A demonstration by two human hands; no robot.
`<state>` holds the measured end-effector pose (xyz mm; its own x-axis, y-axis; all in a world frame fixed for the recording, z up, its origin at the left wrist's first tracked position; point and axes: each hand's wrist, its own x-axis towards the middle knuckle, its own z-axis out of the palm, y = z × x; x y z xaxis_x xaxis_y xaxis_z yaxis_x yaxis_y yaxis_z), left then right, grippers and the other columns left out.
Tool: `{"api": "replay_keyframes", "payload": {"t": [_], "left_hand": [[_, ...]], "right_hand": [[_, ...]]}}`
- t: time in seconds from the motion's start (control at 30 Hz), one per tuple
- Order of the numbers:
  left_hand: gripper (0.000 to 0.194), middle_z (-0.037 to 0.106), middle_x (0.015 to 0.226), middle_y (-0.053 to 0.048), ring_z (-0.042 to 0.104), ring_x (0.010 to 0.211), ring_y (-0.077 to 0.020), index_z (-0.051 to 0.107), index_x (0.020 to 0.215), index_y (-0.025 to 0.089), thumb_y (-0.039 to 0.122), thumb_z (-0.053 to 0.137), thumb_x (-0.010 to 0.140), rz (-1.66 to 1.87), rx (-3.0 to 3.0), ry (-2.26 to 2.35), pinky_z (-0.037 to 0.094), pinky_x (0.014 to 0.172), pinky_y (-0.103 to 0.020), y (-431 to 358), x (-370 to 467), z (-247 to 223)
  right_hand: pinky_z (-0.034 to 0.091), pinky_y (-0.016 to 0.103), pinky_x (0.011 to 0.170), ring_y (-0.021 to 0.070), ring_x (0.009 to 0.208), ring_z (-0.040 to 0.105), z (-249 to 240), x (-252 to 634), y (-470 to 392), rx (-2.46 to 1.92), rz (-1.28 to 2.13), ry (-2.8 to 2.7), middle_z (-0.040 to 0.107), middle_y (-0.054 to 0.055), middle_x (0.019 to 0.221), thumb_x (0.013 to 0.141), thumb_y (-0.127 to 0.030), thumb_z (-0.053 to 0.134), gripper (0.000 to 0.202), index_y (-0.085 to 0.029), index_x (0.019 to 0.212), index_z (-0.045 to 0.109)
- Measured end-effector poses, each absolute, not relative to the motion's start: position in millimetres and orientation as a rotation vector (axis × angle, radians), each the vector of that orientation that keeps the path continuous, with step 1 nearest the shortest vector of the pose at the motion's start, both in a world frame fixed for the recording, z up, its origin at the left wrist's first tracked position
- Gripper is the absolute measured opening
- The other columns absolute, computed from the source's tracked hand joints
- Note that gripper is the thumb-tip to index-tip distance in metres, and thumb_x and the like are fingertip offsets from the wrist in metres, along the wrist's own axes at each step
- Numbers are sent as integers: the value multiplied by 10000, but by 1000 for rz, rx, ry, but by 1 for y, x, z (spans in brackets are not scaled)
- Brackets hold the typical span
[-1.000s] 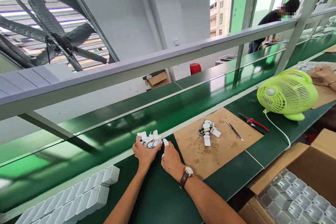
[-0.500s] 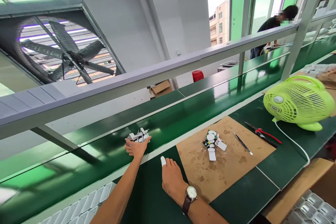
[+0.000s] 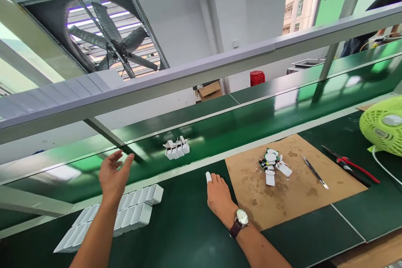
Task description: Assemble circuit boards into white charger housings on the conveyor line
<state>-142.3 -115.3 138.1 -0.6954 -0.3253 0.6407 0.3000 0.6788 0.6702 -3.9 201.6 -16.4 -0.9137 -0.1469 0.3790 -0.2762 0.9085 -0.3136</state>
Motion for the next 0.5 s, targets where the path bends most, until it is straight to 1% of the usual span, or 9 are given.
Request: {"api": "replay_keyframes", "payload": {"t": [0.03, 0.1, 0.17, 0.2, 0.27, 0.33, 0.37, 0.4, 0.5], "left_hand": [[675, 634, 1241, -130, 623, 1170, -333, 672, 1207, 186, 731, 675, 808, -965, -41, -2179, 515, 1062, -547, -127, -131, 137], [573, 673, 1190, -126, 621, 1165, -353, 749, 1014, 208, 740, 665, 818, -777, -244, -2376, 495, 1072, -579, -143, -109, 126], [466, 661, 1254, -138, 556, 1264, -408, 773, 887, 233, 689, 706, 817, -531, -459, -2564, 454, 1091, -640, -150, -88, 106], [397, 640, 1312, -140, 504, 1325, -438, 777, 862, 245, 637, 748, 806, -417, -526, -2641, 439, 1090, -670, -151, -80, 95], [238, 593, 1412, -137, 403, 1417, -478, 769, 839, 249, 476, 814, 785, -230, -594, -2750, 444, 1065, -699, -146, -68, 74], [97, 586, 1432, -142, 379, 1443, -478, 738, 789, 224, 311, 780, 807, -128, -654, -2768, 461, 1048, -692, -134, -62, 56], [82, 595, 1423, -143, 394, 1437, -467, 719, 768, 214, 263, 736, 832, -123, -702, -2751, 471, 1043, -682, -126, -62, 49], [107, 603, 1415, -139, 414, 1428, -453, 702, 758, 209, 242, 691, 859, -149, -763, -2726, 482, 1039, -672, -116, -62, 43], [160, 595, 1433, -113, 444, 1414, -413, 670, 800, 219, 292, 606, 927, -343, -1002, -2653, 509, 1026, -655, -82, -60, 32]], "right_hand": [[516, 461, 859, 315, 976, 552, -17, -4, 202, 317, 524, -2719, 595, 189, 1155, 856, -13, 526, 269, -84, 1081, 653], [510, 468, 870, 313, 983, 548, -19, -3, 203, 333, 535, -2715, 588, 193, 1178, 891, -16, 495, 300, -77, 1144, 643], [509, 476, 871, 313, 982, 546, -20, -3, 203, 354, 541, -2715, 587, 196, 1184, 926, -27, 466, 329, -65, 1212, 623], [510, 481, 867, 315, 982, 545, -19, -3, 204, 364, 540, -2719, 588, 197, 1187, 935, -33, 458, 340, -61, 1236, 615], [513, 498, 866, 328, 999, 543, -15, -1, 204, 373, 527, -2737, 591, 202, 1192, 929, -46, 474, 360, -55, 1265, 603], [516, 509, 888, 337, 1028, 543, -9, 1, 203, 365, 504, -2767, 595, 198, 1206, 895, -62, 527, 390, -61, 1278, 599], [518, 501, 908, 334, 1046, 546, -5, 2, 204, 357, 490, -2785, 599, 192, 1216, 877, -66, 551, 415, -64, 1289, 595], [520, 477, 931, 320, 1062, 553, 0, 3, 204, 349, 474, -2806, 604, 182, 1226, 864, -68, 570, 440, -67, 1304, 589], [514, 331, 992, 236, 1105, 582, 19, 6, 215, 318, 421, -2865, 614, 129, 1286, 900, -102, 587, 479, -94, 1378, 554]]}}
